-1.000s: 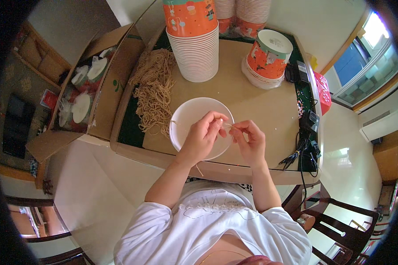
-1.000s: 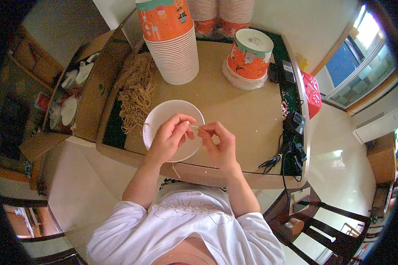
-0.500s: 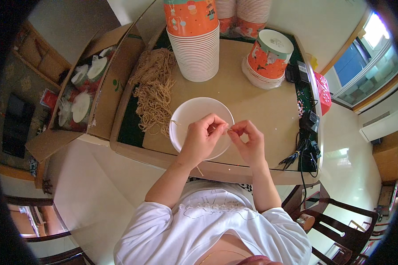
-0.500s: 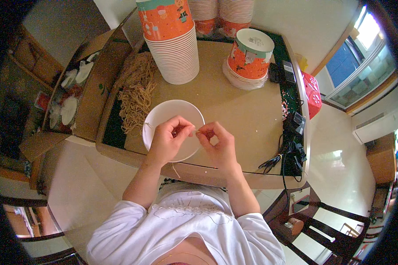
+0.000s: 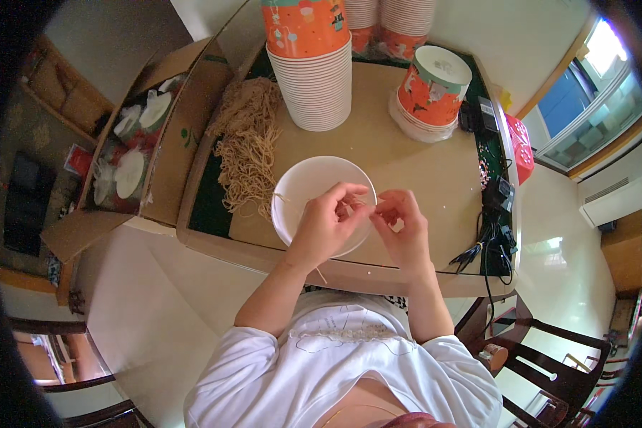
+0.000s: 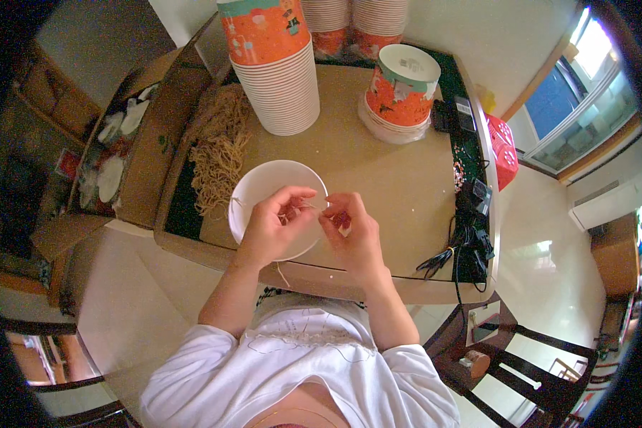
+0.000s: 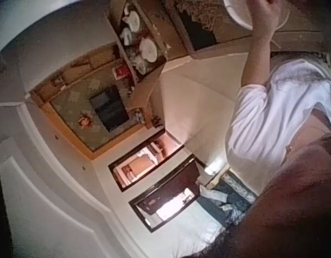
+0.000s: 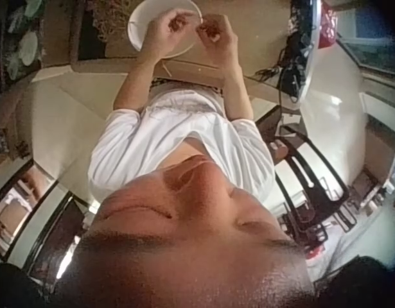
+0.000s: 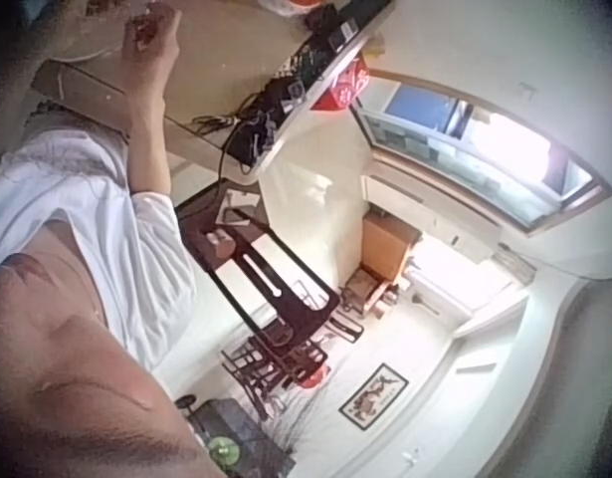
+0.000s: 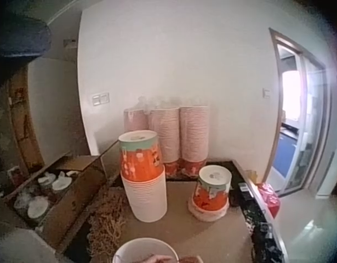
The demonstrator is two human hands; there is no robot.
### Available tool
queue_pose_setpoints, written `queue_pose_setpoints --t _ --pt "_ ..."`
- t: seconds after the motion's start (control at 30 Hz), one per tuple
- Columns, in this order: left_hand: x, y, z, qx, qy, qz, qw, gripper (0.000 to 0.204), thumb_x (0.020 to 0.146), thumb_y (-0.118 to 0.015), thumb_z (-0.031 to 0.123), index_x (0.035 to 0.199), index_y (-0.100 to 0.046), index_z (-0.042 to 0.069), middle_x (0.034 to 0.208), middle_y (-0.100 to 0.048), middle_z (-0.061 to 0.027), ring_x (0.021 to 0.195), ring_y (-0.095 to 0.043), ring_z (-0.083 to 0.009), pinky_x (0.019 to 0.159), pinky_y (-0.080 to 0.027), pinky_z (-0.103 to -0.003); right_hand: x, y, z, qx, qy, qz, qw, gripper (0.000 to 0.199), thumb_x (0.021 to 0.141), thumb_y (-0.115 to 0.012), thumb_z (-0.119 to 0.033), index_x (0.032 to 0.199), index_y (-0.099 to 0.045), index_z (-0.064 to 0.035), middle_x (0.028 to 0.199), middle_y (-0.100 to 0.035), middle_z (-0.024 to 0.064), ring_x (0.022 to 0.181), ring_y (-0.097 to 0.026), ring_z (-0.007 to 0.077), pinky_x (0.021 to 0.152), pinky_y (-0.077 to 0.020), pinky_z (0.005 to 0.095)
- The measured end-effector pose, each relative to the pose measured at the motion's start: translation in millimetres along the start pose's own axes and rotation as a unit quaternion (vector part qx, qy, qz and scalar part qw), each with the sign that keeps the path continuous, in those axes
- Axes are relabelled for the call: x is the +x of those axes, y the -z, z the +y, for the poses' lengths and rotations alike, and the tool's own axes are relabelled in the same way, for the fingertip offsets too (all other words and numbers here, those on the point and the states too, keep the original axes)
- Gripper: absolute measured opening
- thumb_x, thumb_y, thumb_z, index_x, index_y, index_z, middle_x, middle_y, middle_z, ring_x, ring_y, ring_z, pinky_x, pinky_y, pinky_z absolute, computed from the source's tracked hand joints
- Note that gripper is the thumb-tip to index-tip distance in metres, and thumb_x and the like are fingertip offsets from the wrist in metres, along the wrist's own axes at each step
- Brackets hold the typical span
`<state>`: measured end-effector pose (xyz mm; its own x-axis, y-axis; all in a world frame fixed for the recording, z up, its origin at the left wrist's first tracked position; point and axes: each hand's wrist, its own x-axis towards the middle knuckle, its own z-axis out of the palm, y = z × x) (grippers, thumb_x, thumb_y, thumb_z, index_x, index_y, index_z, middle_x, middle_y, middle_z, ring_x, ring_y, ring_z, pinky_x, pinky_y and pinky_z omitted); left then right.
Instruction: Tying thin strings onto paper cups and stacking them in a packaging workspace.
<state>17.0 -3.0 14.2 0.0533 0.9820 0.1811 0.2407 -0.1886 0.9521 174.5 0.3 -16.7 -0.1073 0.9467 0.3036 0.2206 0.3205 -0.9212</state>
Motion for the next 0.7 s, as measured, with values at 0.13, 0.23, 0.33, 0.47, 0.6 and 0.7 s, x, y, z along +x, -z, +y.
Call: queue_pose_setpoints --t 0.13,0.23,0.33,0.47,0.6,0.7 --pt "-2 0 -2 0.069 0.002 -0.044 0.997 0.016 0.08 -0.07 0.01 0.094 -0.067 0.003 0.075 -0.066 -0.0054 0.056 -0.053 -0.0084 0.053 -0.045 -0.025 0 1 -3 -0.034 0.031 0.011 0.999 0.031 0.079 -0.069 0.0 0.105 -0.053 -0.0051 0.081 -0.066 0.0059 0.065 -0.057 0.0135 0.061 -0.0453 0.0253" --pt "-1 2 8 0.097 0.027 -0.063 0.993 0.011 0.079 -0.07 0.009 0.087 -0.067 0.002 0.076 -0.067 -0.0057 0.056 -0.054 -0.0092 0.053 -0.046 -0.025 -1 3 -4 -0.038 0.032 0.011 0.999 0.029 0.078 -0.069 0.001 0.103 -0.054 -0.0048 0.081 -0.065 0.0062 0.066 -0.058 0.0146 0.061 -0.046 0.0262" --pt "-2 1 5 0.091 0.012 -0.054 0.994 0.01 0.079 -0.069 0.009 0.087 -0.067 0.002 0.075 -0.067 -0.0058 0.056 -0.055 -0.0094 0.054 -0.046 -0.025 -2 3 -4 -0.051 0.061 0.007 0.997 0.027 0.078 -0.069 0.001 0.1 -0.054 -0.0042 0.082 -0.065 0.0068 0.067 -0.059 0.0151 0.061 -0.0468 0.0269" --pt "-2 3 1 0.072 0.011 -0.06 0.996 0.008 0.081 -0.069 0.009 0.086 -0.067 0.003 0.07 -0.063 0.0004 0.058 -0.049 -0.0025 0.052 -0.041 -0.021 -3 3 -6 -0.047 0.07 0.003 0.996 0.024 0.078 -0.068 0.002 0.098 -0.055 -0.0036 0.082 -0.064 0.0073 0.068 -0.06 0.0156 0.061 -0.0473 0.0271" --pt "-2 12 -5 0.091 0.033 -0.054 0.994 0.007 0.079 -0.068 0.007 0.084 -0.066 0.002 0.07 -0.064 -0.0019 0.058 -0.053 -0.0052 0.055 -0.044 -0.023 -3 6 -2 -0.052 0.066 0.008 0.996 0.024 0.077 -0.068 0.003 0.097 -0.055 -0.0036 0.081 -0.062 0.0078 0.067 -0.059 0.0164 0.061 -0.0471 0.0267" --pt "-1 16 -2 0.096 0.059 -0.049 0.992 0.007 0.078 -0.067 0.007 0.083 -0.065 0.002 0.07 -0.066 -0.0039 0.057 -0.054 -0.008 0.055 -0.046 -0.025 -2 9 -2 -0.059 0.072 0.008 0.996 0.025 0.077 -0.068 0.002 0.098 -0.056 -0.0036 0.081 -0.062 0.0079 0.068 -0.059 0.0178 0.061 -0.0473 0.0275"
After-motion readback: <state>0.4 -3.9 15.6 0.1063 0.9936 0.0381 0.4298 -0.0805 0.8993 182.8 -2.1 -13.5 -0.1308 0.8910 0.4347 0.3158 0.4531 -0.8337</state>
